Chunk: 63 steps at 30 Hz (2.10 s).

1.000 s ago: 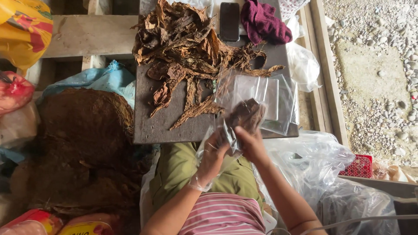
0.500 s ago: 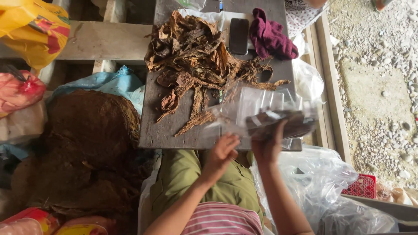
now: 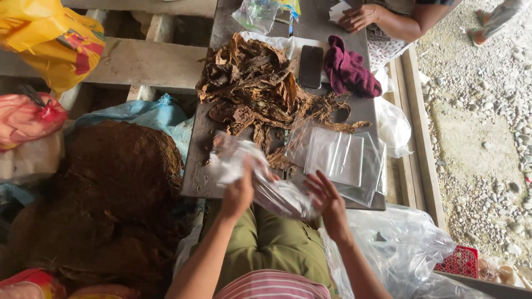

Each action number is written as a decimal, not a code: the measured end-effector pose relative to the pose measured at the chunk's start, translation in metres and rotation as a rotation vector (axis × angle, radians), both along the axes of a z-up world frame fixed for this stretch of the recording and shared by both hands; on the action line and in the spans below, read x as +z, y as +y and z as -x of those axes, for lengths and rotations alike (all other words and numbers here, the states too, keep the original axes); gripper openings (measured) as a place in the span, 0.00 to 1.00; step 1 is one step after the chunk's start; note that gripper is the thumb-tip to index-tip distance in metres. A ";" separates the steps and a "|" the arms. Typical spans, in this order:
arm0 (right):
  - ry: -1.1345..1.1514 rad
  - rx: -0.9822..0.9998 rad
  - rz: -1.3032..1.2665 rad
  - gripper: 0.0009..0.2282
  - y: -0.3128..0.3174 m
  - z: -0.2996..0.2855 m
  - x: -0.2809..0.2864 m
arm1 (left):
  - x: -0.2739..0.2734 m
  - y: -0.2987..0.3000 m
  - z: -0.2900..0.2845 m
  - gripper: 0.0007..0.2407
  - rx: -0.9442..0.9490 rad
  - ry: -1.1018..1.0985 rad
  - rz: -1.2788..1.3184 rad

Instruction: Bagging dried leaves into small plastic bags on a wooden table

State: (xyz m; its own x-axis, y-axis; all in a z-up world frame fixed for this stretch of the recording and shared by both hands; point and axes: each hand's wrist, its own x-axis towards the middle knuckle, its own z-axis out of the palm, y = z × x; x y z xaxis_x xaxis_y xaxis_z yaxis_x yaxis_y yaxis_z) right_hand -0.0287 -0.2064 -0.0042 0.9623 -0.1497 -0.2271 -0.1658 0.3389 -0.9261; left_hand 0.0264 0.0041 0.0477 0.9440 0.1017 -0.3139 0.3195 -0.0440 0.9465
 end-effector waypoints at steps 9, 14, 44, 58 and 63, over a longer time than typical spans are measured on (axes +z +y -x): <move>-0.444 0.417 0.300 0.05 -0.015 -0.022 0.048 | -0.042 -0.042 0.029 0.24 -1.139 -0.444 -0.332; -0.372 0.357 0.139 0.04 -0.020 -0.022 0.059 | -0.029 -0.011 0.031 0.12 -1.102 -0.098 0.481; -0.131 0.212 0.355 0.12 -0.007 -0.014 0.035 | -0.021 -0.042 0.026 0.11 -1.179 -0.186 0.412; 0.069 0.594 0.080 0.15 0.010 0.016 -0.029 | -0.024 -0.045 0.015 0.19 -0.319 -0.175 0.670; 0.023 0.454 -0.004 0.15 0.028 0.023 -0.045 | -0.070 -0.049 0.008 0.14 0.094 0.400 0.755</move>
State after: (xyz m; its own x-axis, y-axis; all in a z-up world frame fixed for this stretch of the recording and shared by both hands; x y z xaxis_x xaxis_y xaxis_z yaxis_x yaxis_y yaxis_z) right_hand -0.0515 -0.1785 -0.0490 0.9250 0.2871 -0.2488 -0.3189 0.2307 -0.9193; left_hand 0.0180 -0.0452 -0.0227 0.7460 -0.1961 -0.6364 0.6060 0.5961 0.5267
